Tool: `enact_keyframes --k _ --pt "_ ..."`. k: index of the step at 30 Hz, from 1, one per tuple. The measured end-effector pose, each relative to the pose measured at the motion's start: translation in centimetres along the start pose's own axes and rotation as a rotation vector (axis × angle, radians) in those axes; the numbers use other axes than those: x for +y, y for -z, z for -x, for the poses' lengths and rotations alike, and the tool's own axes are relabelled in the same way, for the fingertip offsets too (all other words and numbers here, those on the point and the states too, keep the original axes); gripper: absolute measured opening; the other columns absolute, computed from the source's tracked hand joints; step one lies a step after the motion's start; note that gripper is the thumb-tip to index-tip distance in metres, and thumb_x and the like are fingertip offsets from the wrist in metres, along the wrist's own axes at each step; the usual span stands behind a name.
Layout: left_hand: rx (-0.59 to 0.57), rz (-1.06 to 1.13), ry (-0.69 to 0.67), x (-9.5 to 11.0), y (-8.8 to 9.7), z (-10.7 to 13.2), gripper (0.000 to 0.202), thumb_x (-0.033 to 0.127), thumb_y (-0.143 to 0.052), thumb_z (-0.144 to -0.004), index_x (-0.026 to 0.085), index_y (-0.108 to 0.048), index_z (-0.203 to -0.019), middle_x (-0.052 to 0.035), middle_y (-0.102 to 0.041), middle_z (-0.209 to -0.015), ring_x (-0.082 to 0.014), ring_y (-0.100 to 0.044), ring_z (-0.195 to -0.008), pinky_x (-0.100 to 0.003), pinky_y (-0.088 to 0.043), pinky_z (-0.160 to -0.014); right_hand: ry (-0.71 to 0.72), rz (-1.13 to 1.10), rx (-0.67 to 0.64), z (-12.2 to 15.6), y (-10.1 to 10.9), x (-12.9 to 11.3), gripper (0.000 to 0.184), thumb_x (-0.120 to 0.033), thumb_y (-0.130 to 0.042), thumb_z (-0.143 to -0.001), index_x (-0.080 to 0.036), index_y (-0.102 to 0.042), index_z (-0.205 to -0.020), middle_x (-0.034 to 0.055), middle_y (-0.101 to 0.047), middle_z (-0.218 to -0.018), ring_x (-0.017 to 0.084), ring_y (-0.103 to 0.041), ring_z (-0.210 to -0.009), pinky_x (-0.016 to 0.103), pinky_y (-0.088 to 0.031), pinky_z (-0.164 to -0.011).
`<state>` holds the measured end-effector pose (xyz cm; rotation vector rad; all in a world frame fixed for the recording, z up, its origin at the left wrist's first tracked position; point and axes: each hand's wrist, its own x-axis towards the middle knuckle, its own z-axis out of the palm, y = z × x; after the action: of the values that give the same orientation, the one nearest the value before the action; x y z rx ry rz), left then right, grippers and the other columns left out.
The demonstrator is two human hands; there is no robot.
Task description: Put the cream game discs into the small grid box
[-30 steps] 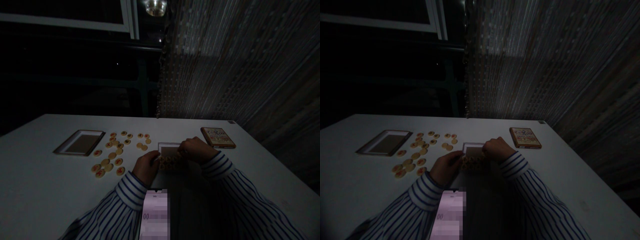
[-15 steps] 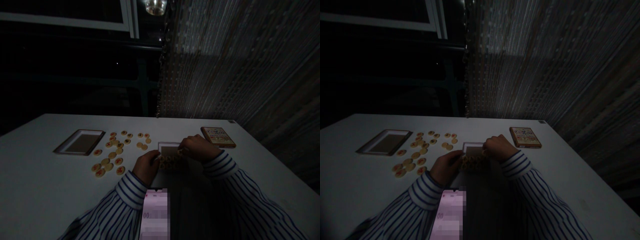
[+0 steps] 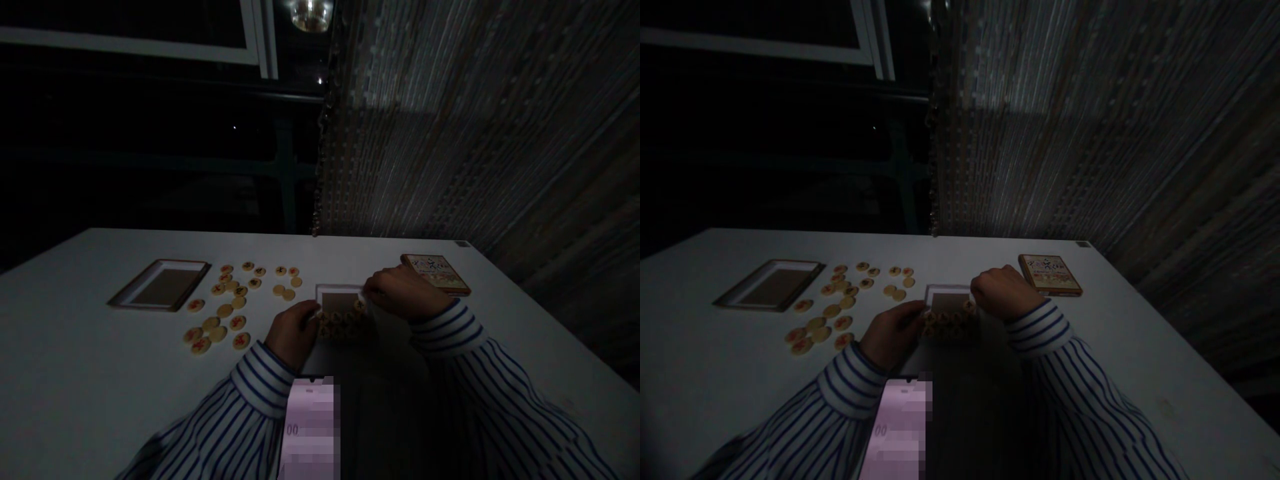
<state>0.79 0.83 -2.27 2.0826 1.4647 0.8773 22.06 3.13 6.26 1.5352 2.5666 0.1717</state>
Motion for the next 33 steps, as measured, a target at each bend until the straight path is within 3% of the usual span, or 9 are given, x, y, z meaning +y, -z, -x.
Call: enact_keyframes --k 6,23,33 --pt "0.04 0.01 -0.007 0.2 0.2 0.0 0.028 0.02 -0.048 -0.073 0.017 -0.061 -0.097 -0.0059 -0.066 -0.097 -0.0184 -0.06 -0.092 -0.033 -0.048 -0.083 -0.017 0.011 -0.011 -0.1 -0.3 0.1 0.03 -0.026 -0.034 -0.082 -0.018 -0.063 -0.08 0.0073 -0.066 -0.082 0.019 -0.059 -0.074 0.03 -0.036 -0.065" --pt "0.232 0.092 -0.034 0.3 0.6 -0.1 0.019 0.023 -0.05 -0.074 0.018 -0.062 -0.088 -0.0039 -0.067 -0.087 -0.015 -0.062 -0.081 -0.028 -0.05 -0.074 -0.032 0.05 0.003 0.1 0.1 -0.4 0.029 -0.026 -0.033 -0.082 -0.018 -0.061 -0.08 0.0078 -0.066 -0.082 0.02 -0.059 -0.075 0.031 -0.036 -0.065" --pt "0.329 0.194 0.074 0.3 1.5 0.0 0.023 0.032 -0.053 -0.073 0.017 -0.063 -0.087 -0.0048 -0.067 -0.086 -0.0157 -0.063 -0.076 -0.028 -0.051 -0.071 -0.033 0.04 0.045 0.4 1.1 -0.7 0.029 -0.026 -0.033 -0.083 -0.018 -0.06 -0.083 0.0074 -0.065 -0.085 0.018 -0.058 -0.076 0.031 -0.033 -0.071"
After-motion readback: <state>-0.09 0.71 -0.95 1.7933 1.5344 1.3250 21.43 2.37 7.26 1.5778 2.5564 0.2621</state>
